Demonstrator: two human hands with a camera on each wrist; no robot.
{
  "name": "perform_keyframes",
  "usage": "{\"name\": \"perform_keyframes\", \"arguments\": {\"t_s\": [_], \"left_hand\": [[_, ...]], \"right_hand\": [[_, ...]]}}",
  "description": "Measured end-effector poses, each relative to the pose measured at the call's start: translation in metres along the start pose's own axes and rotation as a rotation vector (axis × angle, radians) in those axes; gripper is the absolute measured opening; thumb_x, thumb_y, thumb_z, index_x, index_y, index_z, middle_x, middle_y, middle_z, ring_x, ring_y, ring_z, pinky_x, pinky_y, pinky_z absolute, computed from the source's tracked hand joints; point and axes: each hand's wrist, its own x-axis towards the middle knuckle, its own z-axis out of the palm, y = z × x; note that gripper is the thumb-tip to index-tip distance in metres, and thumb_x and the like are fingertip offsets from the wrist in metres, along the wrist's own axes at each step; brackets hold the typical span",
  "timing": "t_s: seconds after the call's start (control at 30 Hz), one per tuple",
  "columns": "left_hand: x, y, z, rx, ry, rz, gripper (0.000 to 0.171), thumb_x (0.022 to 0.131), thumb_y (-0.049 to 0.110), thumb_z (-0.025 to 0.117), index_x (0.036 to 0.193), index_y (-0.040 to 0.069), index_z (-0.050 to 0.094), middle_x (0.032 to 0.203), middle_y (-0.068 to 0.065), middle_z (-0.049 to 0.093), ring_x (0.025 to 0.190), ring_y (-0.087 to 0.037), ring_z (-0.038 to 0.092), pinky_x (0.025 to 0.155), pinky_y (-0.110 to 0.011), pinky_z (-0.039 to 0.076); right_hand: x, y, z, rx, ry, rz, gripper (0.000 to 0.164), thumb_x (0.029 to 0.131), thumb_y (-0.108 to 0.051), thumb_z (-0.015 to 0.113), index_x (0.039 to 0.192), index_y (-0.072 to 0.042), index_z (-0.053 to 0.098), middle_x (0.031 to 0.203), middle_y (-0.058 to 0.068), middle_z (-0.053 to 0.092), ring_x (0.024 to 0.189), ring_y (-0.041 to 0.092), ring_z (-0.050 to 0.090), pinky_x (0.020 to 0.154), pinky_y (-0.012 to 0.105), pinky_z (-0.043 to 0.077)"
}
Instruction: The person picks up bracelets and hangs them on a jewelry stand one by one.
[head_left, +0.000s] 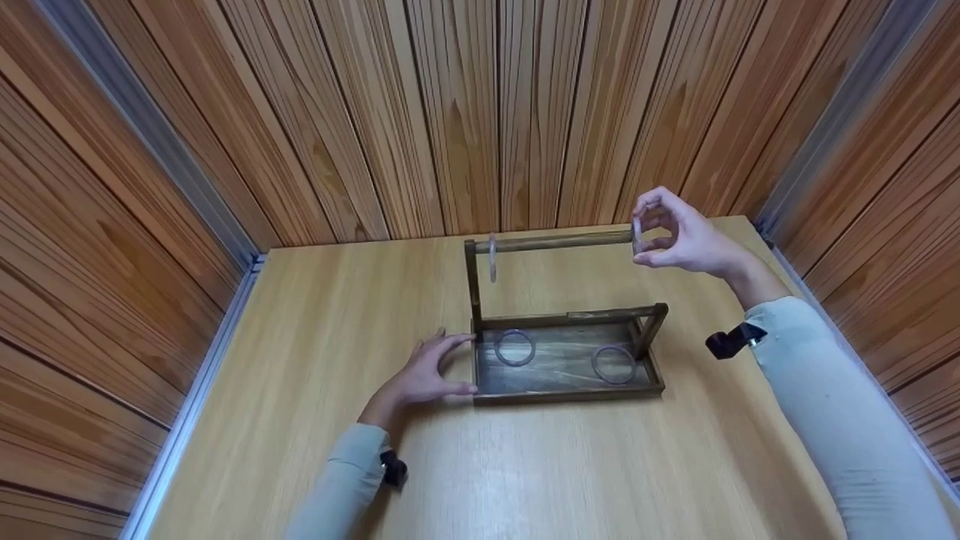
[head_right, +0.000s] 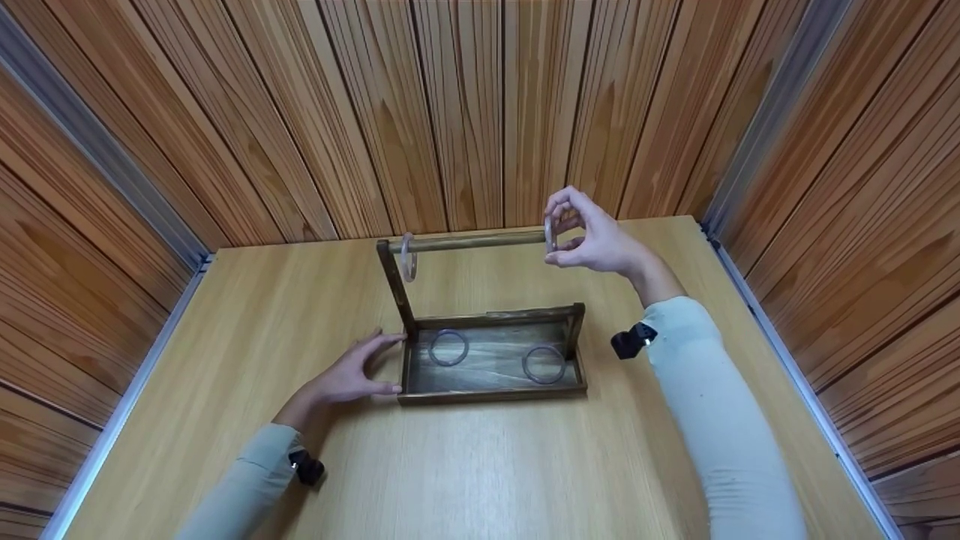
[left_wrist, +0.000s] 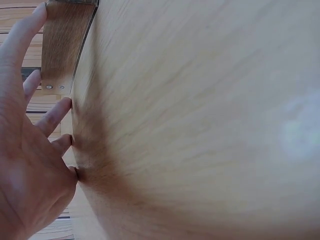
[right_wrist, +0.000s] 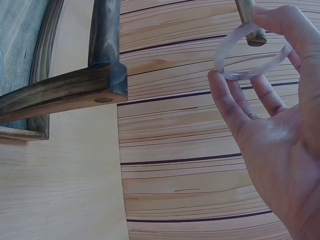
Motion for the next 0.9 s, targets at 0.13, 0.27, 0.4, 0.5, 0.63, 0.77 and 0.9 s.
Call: {"name": "perform_keyframes", "arguments": {"t_s": [0.13, 0.27, 0.4, 0.5, 0.63, 0.77, 0.9], "left_hand": [[-0.001, 0.000, -0.001, 0.005, -0.005, -0.004, 0.092, 0.089, 0.045, 0.095, 0.169, 0.031, 0.051, 0.183, -0.016, 0.040, 0.178, -0.049, 0.008, 0.143, -0.074, -0.005], [-0.002, 0.001, -0.002, 0.010, -0.011, -0.001, 0.093, 0.089, 0.046, 0.095, 0.169, 0.030, 0.051, 0.183, -0.017, 0.039, 0.178, -0.049, 0.008, 0.143, -0.074, -0.006], [-0.001, 0.002, -0.003, 0.010, -0.016, 0.010, 0.093, 0.090, 0.047, 0.094, 0.169, 0.029, 0.050, 0.182, -0.016, 0.042, 0.178, -0.049, 0.007, 0.143, -0.074, -0.007], [0.000, 0.002, -0.004, 0.011, -0.020, 0.015, 0.093, 0.090, 0.047, 0.094, 0.170, 0.030, 0.050, 0.182, -0.015, 0.042, 0.179, -0.049, 0.006, 0.143, -0.074, -0.008], [0.000, 0.001, -0.004, 0.010, -0.019, 0.021, 0.093, 0.090, 0.047, 0.094, 0.169, 0.029, 0.050, 0.182, -0.016, 0.043, 0.178, -0.051, 0.007, 0.142, -0.075, -0.006], [0.000, 0.001, -0.004, 0.011, -0.022, 0.017, 0.093, 0.090, 0.047, 0.094, 0.169, 0.030, 0.050, 0.182, -0.014, 0.043, 0.178, -0.050, 0.006, 0.142, -0.075, -0.007], [0.001, 0.002, -0.004, 0.015, -0.028, 0.009, 0.093, 0.090, 0.048, 0.093, 0.170, 0.031, 0.048, 0.184, -0.014, 0.040, 0.179, -0.049, 0.005, 0.143, -0.073, -0.007]], "right_hand": [[0.002, 0.001, 0.001, -0.008, -0.014, 0.000, 0.065, 0.087, 0.022, 0.079, 0.140, 0.009, 0.043, 0.132, -0.001, 0.055, 0.115, 0.017, 0.063, 0.095, 0.022, 0.067], [0.003, -0.001, 0.002, -0.019, -0.032, 0.000, 0.064, 0.089, 0.021, 0.080, 0.140, 0.008, 0.044, 0.133, -0.001, 0.055, 0.116, 0.016, 0.064, 0.096, 0.022, 0.067], [0.007, -0.004, 0.003, -0.026, -0.053, 0.002, 0.064, 0.090, 0.019, 0.080, 0.141, 0.008, 0.044, 0.129, 0.000, 0.056, 0.116, 0.015, 0.064, 0.096, 0.022, 0.067], [0.010, -0.007, 0.004, -0.031, -0.060, 0.007, 0.062, 0.091, 0.017, 0.081, 0.140, 0.002, 0.047, 0.126, 0.001, 0.057, 0.115, 0.016, 0.065, 0.095, 0.022, 0.068], [0.013, -0.011, 0.005, -0.053, -0.066, 0.018, 0.062, 0.091, 0.015, 0.083, 0.140, 0.000, 0.047, 0.123, 0.002, 0.058, 0.115, 0.016, 0.065, 0.092, 0.022, 0.068], [0.017, -0.015, 0.006, -0.082, -0.075, 0.032, 0.063, 0.092, 0.012, 0.084, 0.140, 0.005, 0.044, 0.123, 0.002, 0.057, 0.115, 0.015, 0.066, 0.090, 0.022, 0.068], [0.021, -0.018, 0.006, -0.101, -0.094, 0.043, 0.064, 0.091, 0.011, 0.085, 0.140, 0.003, 0.045, 0.124, 0.000, 0.057, 0.116, 0.015, 0.065, 0.091, 0.021, 0.068]]}}
